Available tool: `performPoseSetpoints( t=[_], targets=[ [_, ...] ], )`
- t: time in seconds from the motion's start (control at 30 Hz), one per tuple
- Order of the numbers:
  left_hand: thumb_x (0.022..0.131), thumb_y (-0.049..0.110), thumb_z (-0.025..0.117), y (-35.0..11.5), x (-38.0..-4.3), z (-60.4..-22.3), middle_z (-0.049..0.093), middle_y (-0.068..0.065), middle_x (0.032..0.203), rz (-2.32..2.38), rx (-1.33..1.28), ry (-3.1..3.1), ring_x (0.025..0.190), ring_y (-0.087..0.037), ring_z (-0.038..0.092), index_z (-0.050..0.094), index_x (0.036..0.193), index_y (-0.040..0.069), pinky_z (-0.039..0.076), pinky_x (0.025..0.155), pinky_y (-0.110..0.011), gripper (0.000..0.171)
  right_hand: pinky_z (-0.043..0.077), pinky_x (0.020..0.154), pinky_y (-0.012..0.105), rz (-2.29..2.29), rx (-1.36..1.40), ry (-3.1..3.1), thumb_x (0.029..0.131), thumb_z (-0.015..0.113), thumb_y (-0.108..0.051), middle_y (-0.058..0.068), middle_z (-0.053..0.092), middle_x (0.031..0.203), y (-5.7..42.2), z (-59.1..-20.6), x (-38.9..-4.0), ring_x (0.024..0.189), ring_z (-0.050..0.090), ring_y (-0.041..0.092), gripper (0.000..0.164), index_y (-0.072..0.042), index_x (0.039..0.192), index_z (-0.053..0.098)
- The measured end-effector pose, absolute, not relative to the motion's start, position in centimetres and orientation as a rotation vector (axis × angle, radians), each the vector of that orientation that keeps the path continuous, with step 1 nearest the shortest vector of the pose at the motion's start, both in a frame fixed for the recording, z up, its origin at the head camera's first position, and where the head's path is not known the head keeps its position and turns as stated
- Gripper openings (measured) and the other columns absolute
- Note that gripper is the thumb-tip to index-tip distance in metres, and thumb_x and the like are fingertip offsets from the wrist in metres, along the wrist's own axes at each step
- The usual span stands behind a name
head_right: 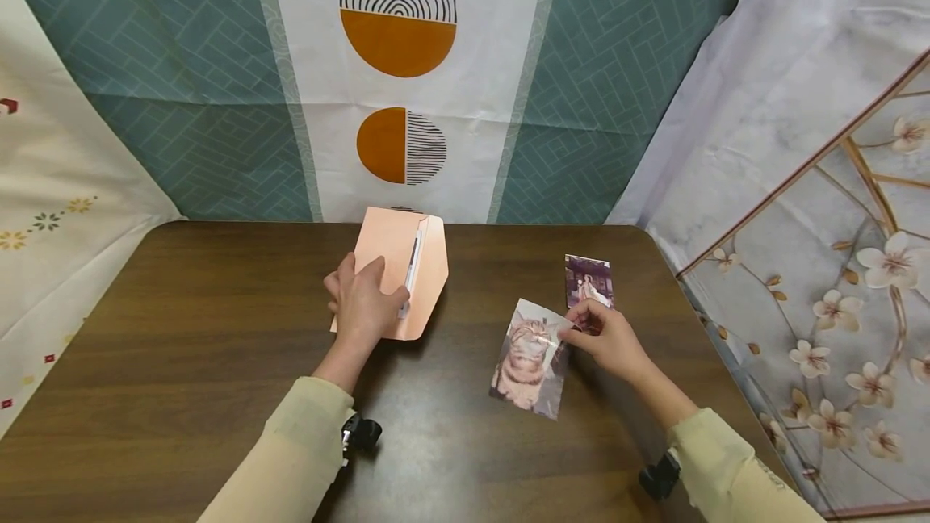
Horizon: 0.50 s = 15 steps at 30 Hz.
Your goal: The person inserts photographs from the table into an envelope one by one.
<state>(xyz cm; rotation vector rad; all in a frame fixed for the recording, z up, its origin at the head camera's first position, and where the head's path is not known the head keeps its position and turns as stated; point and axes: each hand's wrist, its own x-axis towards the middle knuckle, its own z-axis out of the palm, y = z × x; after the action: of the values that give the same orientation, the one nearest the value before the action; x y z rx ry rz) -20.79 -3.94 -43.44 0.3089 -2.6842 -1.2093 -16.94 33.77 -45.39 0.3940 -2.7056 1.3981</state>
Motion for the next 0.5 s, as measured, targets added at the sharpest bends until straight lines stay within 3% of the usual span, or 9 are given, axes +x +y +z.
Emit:
performPoseSetpoints(
  t=[0.2, 0.5],
  targets=[
    [0.087, 0.021, 0.082, -4.1, -20.7, -43.3, 0.030, -0.025, 0.168, -1.209, 0.305, -2.675, 0.147, -0.051, 0.025, 0.066, 0.144, 0.007, 0.034, 0.103, -0.073, 0.061, 0.055, 0.071, 0.022, 1.776, 0.269, -2.573, 0.094, 0.077, 0.003, -0.006, 0.068, 0.090, 33.3, -44.3, -18.1, 0.078, 0.062, 0.006, 0.017, 0.006, 0.106, 0.065],
    [0.086, 0.021, 0.082, -4.2, -20.5, -43.1, 0.031, -0.025, 0.167, -1.212, 0.295, -2.656, 0.146, -0.051, 0.026, 0.067, 0.143, 0.006, 0.034, 0.101, -0.073, 0.060, 0.061, 0.075, 0.028, 2.035, 0.189, -2.421, 0.098, 0.073, 0.002, -0.002, 0.068, 0.091, 32.6, -43.2, -19.3, 0.080, 0.066, 0.009, 0.013, -0.009, 0.106, 0.070]
  ],
)
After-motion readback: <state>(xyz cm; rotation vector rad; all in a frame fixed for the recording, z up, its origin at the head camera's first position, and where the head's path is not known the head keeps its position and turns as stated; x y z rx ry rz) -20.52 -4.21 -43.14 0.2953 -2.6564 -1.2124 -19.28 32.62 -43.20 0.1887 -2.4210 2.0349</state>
